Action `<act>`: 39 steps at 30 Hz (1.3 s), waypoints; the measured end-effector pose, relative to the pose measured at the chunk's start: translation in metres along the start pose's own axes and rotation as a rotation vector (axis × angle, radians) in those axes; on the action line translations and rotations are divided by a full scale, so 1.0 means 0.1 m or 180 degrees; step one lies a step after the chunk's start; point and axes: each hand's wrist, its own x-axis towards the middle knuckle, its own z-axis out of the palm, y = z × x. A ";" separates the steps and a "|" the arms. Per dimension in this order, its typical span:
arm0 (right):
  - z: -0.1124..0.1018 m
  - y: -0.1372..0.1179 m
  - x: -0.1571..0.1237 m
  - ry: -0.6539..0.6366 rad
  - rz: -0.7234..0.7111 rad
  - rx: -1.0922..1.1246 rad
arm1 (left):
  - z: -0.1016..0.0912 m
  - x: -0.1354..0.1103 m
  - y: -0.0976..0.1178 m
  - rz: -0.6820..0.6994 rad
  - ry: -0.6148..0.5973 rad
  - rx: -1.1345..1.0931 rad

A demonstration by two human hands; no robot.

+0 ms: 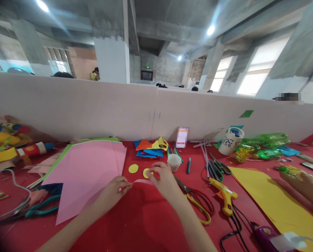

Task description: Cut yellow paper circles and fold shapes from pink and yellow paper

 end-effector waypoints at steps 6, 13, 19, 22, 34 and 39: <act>0.34 -0.26 -0.10 -0.0324 -0.0504 -0.1396 | -0.03 0.00 0.11 0.0094 -0.0021 0.0291; 0.45 -0.24 -0.08 -0.0283 -0.0443 -0.1701 | -0.12 -0.01 0.22 0.0072 0.0014 0.0430; 0.54 -0.19 -0.11 -0.0256 -0.0051 -0.1184 | -0.04 0.01 0.19 -0.0296 -0.0240 -0.0395; 0.55 -0.18 -0.12 -0.0130 0.0125 -0.1137 | -0.01 0.03 0.17 -0.0583 -0.0241 -0.0677; 0.57 -0.28 -0.14 0.0264 -0.0353 -0.1812 | -0.07 0.04 0.25 -0.0899 -0.0596 -0.0753; 0.59 -0.26 -0.13 0.0164 -0.0468 -0.1668 | -0.06 0.05 0.24 -0.1003 -0.0563 -0.0847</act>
